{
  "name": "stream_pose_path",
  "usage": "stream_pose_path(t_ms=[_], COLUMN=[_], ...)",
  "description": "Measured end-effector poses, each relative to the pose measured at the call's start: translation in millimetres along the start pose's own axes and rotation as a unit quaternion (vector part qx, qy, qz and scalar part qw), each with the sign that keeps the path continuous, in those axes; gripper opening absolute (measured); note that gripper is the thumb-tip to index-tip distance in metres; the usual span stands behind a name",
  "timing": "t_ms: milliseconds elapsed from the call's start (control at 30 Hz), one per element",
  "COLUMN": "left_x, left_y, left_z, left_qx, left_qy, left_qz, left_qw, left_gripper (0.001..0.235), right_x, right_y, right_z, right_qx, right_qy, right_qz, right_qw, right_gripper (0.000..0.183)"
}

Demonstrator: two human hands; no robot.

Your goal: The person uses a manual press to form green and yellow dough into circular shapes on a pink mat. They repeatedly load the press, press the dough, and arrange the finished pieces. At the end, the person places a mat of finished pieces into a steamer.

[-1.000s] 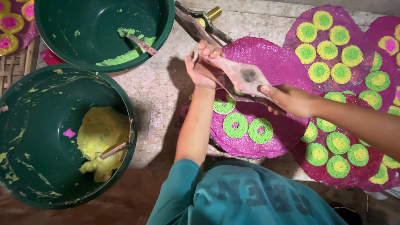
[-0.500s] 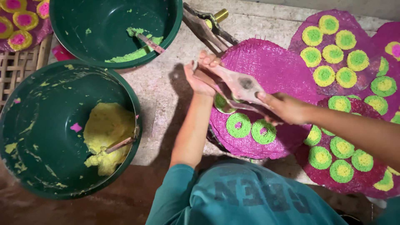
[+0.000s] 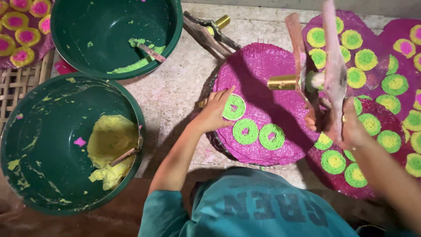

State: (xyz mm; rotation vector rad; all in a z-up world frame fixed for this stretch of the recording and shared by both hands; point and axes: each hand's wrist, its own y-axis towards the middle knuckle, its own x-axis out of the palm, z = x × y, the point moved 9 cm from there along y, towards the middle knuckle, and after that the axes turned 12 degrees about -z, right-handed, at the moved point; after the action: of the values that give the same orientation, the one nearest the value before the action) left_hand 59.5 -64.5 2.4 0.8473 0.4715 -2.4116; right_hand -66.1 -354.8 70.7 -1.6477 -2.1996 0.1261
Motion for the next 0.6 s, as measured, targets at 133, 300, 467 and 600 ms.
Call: stream_pose_path(t_ms=[133, 300, 467, 600], left_x=[-7.7, -10.1, -42.3, -55.1], left_y=[-1.7, -0.3, 25.7, 64.7], left_z=[12.3, 8.4, 0.1, -53.9], left_qx=[0.025, -0.019, -0.022, -0.056], left_qy=[0.012, 0.010, -0.022, -0.134], left_qz=[0.037, -0.011, 0.026, 0.094], left_qw=[0.999, 1.000, 0.999, 0.985], left_gripper=[0.116, 0.118, 0.113, 0.103], right_x=[12.2, 9.0, 3.6, 9.0], right_y=[-8.9, -27.2, -38.6, -45.5], right_z=[17.1, 24.0, 17.1, 14.7], right_qx=[-0.051, -0.061, -0.083, -0.111], right_qy=[0.064, 0.078, 0.084, 0.111], right_qz=[-0.008, 0.032, 0.098, 0.097], right_qw=[0.997, 0.995, 0.988, 0.983], right_gripper=[0.108, 0.109, 0.115, 0.111])
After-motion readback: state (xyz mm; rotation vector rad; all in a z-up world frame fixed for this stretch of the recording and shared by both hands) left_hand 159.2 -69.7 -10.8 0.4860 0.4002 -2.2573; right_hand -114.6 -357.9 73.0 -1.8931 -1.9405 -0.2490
